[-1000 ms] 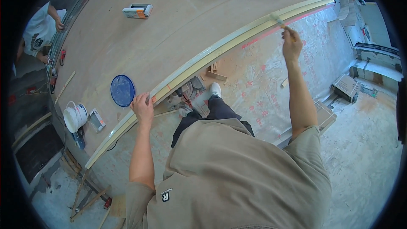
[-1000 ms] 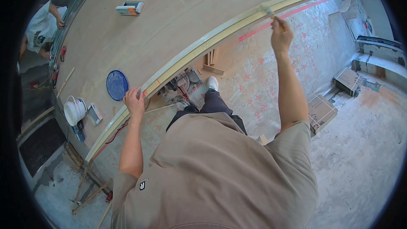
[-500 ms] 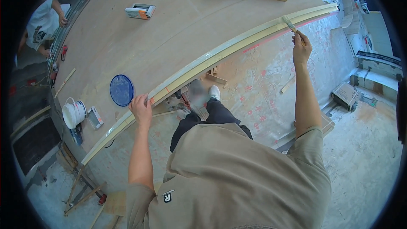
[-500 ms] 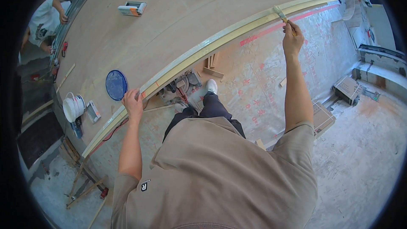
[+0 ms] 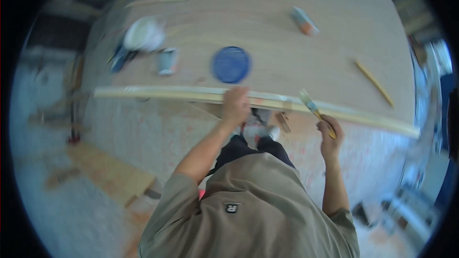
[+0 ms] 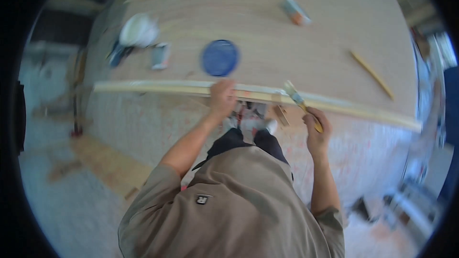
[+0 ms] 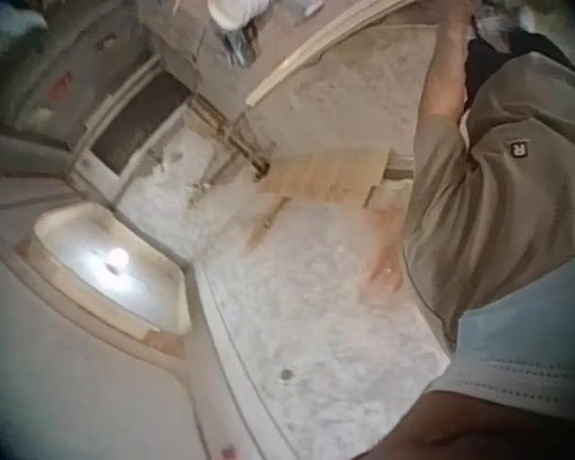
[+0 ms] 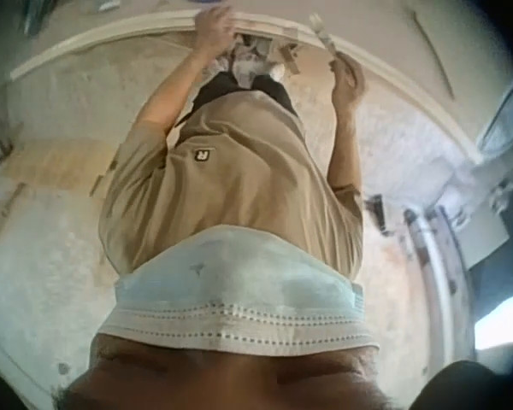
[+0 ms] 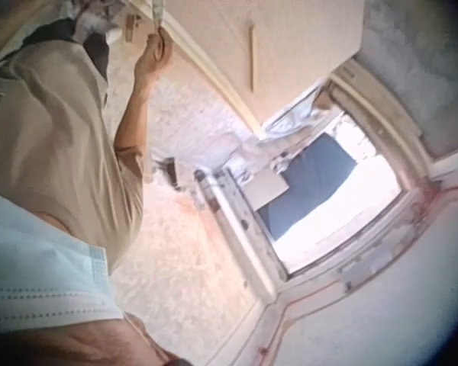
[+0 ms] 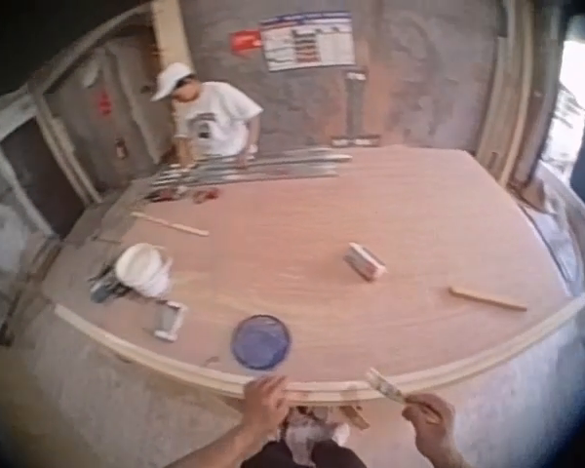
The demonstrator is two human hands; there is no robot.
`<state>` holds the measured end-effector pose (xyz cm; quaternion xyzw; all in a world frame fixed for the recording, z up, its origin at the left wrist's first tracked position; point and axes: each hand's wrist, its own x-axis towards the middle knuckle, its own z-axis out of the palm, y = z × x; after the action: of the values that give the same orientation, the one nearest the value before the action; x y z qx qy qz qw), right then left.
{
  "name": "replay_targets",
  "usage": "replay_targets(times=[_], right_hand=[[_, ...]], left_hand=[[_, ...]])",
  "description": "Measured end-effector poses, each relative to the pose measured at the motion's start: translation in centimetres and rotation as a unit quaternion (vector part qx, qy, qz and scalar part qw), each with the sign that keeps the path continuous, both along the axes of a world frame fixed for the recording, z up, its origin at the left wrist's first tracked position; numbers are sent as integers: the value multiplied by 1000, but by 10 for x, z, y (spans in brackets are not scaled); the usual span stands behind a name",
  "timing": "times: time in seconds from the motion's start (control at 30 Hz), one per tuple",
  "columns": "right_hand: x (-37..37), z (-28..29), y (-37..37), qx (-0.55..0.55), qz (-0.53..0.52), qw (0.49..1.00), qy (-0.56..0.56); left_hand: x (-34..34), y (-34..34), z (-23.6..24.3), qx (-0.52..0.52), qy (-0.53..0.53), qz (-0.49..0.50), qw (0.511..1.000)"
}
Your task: Measuring wall segments, selecting wooden strips, and applying white paint or primer to them at a renovation site.
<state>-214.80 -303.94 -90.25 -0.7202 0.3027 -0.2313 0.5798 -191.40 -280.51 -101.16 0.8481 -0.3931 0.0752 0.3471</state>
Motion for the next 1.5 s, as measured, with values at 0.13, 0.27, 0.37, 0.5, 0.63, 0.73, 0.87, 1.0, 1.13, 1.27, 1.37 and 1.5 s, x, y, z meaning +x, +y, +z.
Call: replay_targets(times=[0.13, 0.27, 0.37, 0.5, 0.63, 0.73, 0.87, 1.0, 1.13, 1.27, 1.37, 1.5], right_hand=[[132, 57, 60, 16, 142, 987, -79], [299, 110, 163, -97, 293, 947, -84], [436, 114, 222, -87, 336, 929, -125], [572, 83, 285, -131, 337, 930, -72], [632, 46, 313, -269, 298, 915, 44], [650, 28, 339, -305, 299, 902, 71], [656, 9, 336, -378, 284, 875, 104], [647, 42, 332, -378, 241, 893, 49], [632, 38, 318, -271, 189, 944, -4], [625, 25, 314, -344, 309, 887, -13], [624, 33, 313, -275, 246, 928, -50], [627, 41, 298, -302, 252, 919, -16]], left_hand=[[-23, 83, 41, -18, 40, 29, 999], [-51, 204, 16, 4, 137, 106, 985], [-66, 295, -24, 25, 183, 215, 959], [-143, 432, -91, 151, 282, 334, 887], [-236, 502, -112, 146, 493, 405, 756], [-318, 524, -137, 36, 611, 483, 626], [-333, 518, -154, 103, 630, 453, 623], [-292, 504, -172, -17, 624, 435, 649], [-220, 497, -171, -108, 605, 449, 649], [-157, 491, -148, -151, 581, 445, 665], [-138, 492, -138, -169, 576, 440, 668], [-144, 494, -135, -161, 586, 454, 652]])
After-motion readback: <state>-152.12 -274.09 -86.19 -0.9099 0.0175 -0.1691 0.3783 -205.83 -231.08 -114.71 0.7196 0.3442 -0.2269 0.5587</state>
